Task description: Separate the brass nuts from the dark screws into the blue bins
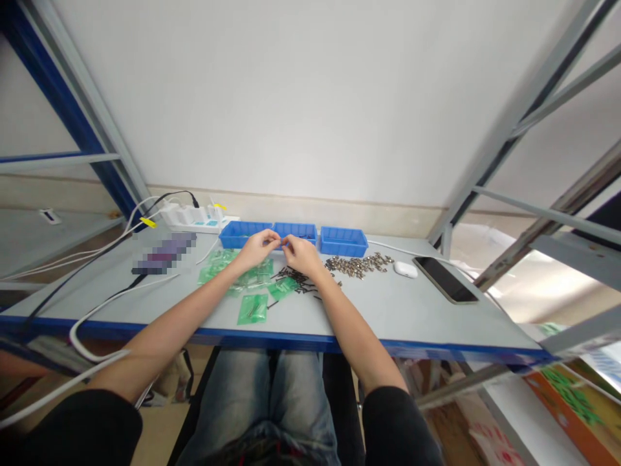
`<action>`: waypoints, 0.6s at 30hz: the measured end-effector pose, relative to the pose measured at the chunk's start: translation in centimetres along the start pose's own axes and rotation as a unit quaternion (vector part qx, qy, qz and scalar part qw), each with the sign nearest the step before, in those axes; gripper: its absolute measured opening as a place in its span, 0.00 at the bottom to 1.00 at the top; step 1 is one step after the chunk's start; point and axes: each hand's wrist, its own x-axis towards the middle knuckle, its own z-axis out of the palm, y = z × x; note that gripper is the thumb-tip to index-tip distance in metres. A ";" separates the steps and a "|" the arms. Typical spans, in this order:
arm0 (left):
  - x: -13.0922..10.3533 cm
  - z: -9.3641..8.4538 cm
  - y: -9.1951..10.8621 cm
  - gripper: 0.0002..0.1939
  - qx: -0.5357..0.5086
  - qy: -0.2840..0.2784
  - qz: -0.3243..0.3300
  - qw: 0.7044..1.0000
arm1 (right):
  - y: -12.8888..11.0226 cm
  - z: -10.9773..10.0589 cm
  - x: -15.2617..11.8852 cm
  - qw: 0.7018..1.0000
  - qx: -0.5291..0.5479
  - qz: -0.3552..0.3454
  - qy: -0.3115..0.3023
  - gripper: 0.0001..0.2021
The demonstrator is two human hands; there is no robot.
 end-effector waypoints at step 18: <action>-2.6 1.1 -0.8 0.13 -0.098 0.031 -0.022 0.994 | -0.4 0.0 -1.6 1.000 0.010 -0.011 0.017 0.07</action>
